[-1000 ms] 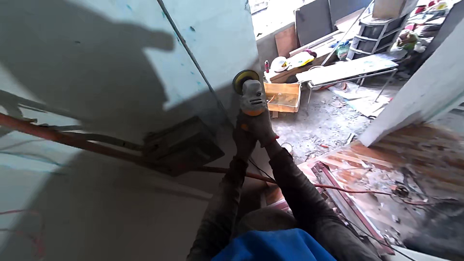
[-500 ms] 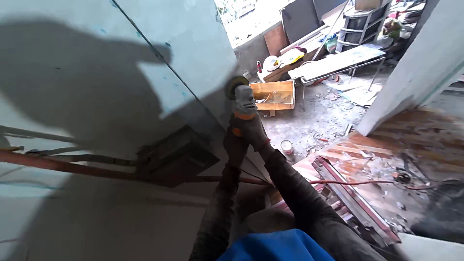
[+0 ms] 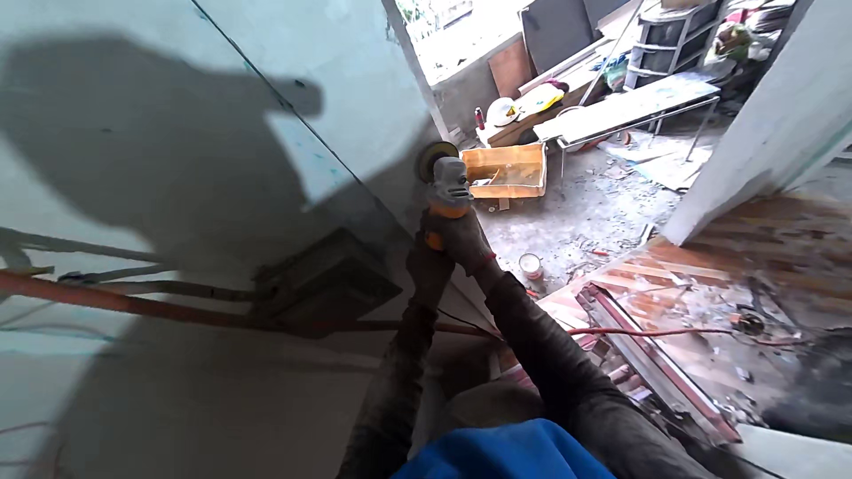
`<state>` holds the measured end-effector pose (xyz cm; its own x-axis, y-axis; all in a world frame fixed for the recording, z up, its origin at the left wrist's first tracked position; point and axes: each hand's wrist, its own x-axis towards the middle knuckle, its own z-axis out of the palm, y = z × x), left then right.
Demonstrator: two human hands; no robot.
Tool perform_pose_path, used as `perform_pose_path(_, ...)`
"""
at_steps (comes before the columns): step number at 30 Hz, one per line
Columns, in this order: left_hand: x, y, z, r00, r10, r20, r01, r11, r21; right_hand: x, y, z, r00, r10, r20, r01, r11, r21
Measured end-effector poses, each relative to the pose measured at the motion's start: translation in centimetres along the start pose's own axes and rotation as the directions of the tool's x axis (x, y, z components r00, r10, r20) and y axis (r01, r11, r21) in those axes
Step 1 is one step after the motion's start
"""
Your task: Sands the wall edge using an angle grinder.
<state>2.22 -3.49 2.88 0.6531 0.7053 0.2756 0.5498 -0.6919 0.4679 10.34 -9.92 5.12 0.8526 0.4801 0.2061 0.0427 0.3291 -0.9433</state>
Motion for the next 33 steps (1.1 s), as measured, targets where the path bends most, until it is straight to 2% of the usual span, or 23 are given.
perform_pose_path(7, 1.2, 1.0, -1.6, 0.995, 0.023, -0.101, -0.028, 0.998, -0.053, 0.6, -2.8, 0.8, 0.991, -0.111, 0.072, 0.107, 0.993, 0.057)
perform_pose_path(10, 0.0, -0.3, 0.0, 0.998, 0.011, -0.055, -0.011, 1.0, -0.016, 0.1, -0.3, 0.2, 0.998, -0.038, 0.046, 0.037, 0.999, 0.034)
perform_pose_path(13, -2.2, -2.3, 2.4, 0.998, -0.032, 0.058, 0.029, 0.998, 0.055, -1.4, 4.3, -0.3, 0.998, 0.044, -0.035, -0.04, 0.993, 0.114)
perform_pose_path(16, -3.2, -4.1, 3.5, 0.998, -0.023, 0.056, 0.022, 1.0, 0.018, -2.5, 6.4, 0.1, 0.995, 0.09, -0.047, -0.08, 0.981, 0.177)
perform_pose_path(20, -1.8, -3.3, 1.2, 0.998, -0.007, -0.062, 0.002, 0.997, -0.071, -1.6, 2.1, 1.5, 0.998, 0.049, 0.039, -0.051, 0.997, 0.062)
perform_pose_path(24, 0.4, -1.3, -1.4, 0.997, -0.024, -0.08, 0.016, 0.995, -0.103, -0.3, -1.5, 2.4, 0.995, -0.051, 0.088, 0.053, 0.998, -0.021)
perform_pose_path(27, 1.2, -0.7, -1.8, 0.999, 0.0, -0.054, -0.003, 0.999, -0.05, -0.4, -1.8, 1.9, 0.994, -0.091, 0.052, 0.09, 0.996, 0.021)
perform_pose_path(30, 0.3, -0.2, -1.7, 0.998, -0.036, 0.055, 0.034, 0.999, 0.043, -0.8, -0.4, 1.0, 1.0, -0.023, 0.007, 0.022, 0.997, 0.075)
perform_pose_path(33, -0.5, 0.1, -0.9, 0.998, -0.039, 0.046, 0.037, 0.999, 0.036, -0.9, -0.5, 0.3, 1.0, 0.006, -0.011, -0.006, 1.0, 0.012)
